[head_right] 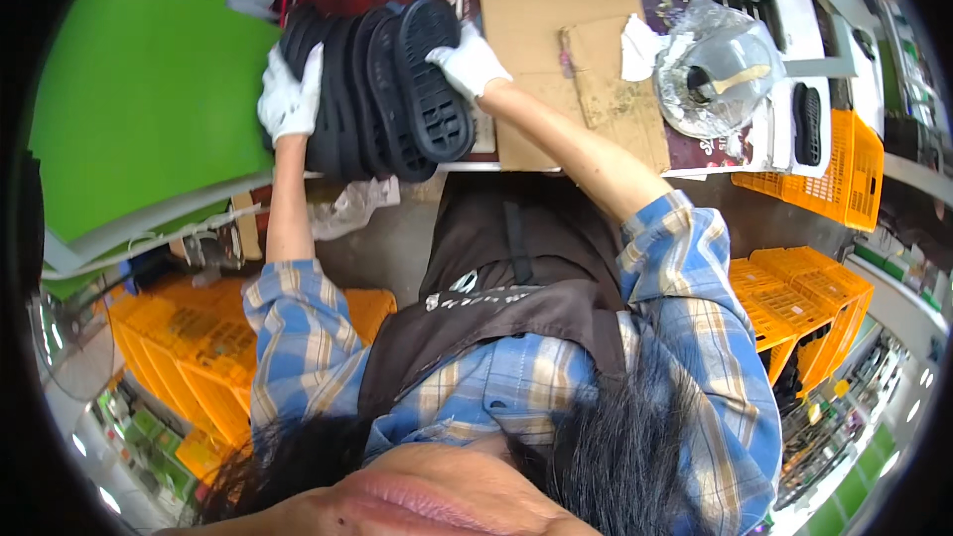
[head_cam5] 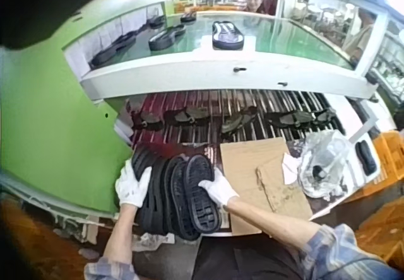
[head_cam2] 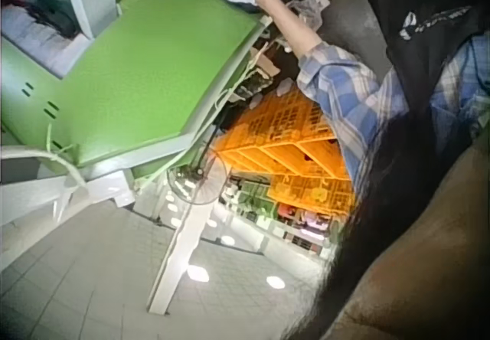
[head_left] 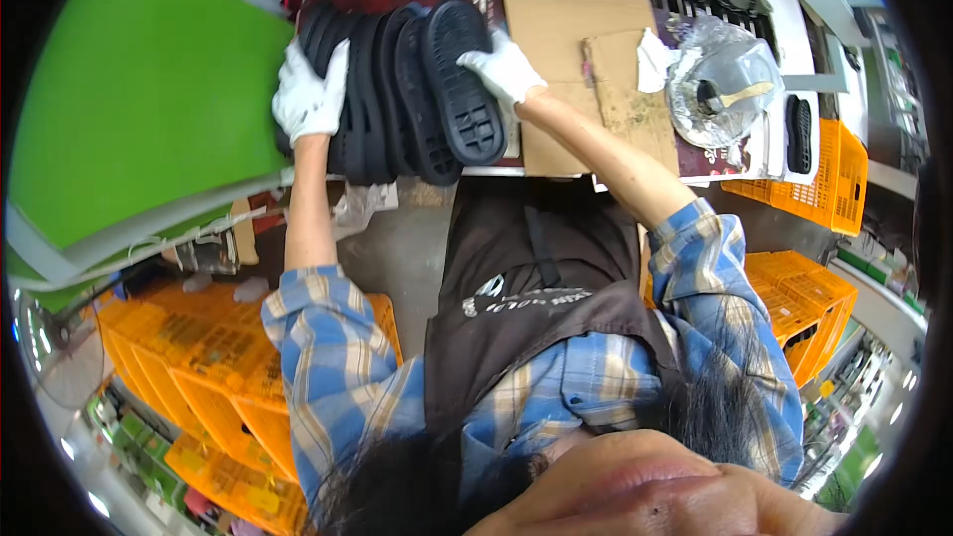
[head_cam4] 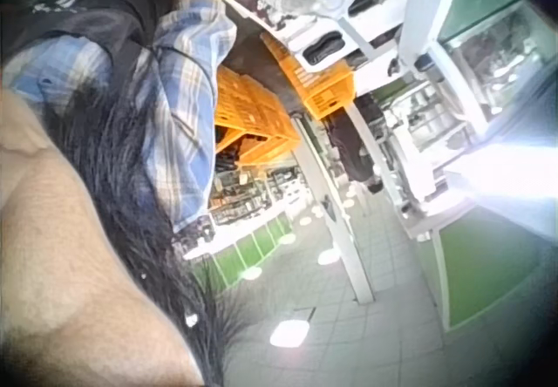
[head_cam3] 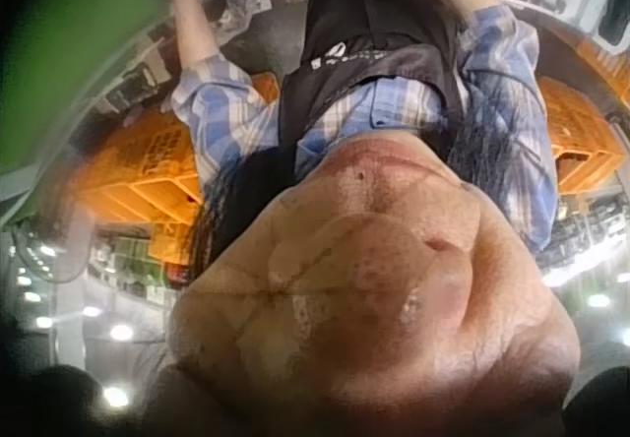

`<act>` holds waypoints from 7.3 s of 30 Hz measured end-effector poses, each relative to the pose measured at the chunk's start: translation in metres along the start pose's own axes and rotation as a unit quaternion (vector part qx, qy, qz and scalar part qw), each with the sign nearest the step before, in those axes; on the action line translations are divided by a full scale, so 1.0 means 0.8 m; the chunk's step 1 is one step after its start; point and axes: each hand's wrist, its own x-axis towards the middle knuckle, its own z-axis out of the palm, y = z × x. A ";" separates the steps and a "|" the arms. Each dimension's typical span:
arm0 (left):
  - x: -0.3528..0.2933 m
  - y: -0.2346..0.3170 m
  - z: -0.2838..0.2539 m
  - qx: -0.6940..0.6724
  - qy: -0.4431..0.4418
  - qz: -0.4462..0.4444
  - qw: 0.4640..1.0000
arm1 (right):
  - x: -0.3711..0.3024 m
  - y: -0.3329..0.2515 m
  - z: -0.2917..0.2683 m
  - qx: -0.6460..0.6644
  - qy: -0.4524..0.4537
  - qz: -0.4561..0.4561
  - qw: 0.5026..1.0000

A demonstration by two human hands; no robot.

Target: Applying adhesive to shoe soles and organizing shoe components in a factory.

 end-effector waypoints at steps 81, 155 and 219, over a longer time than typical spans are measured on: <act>-0.284 0.265 -0.031 -0.816 -0.553 -0.119 0.122 | -0.183 -0.011 -0.458 -0.283 0.021 -0.078 0.956; -0.274 0.377 0.014 -0.776 -0.547 -0.206 0.236 | -0.286 0.068 -0.262 0.317 0.165 -0.146 0.923; -0.215 0.287 -0.022 -0.640 -0.726 -0.163 0.192 | -0.287 -0.041 -0.426 -0.292 -0.045 -0.071 0.953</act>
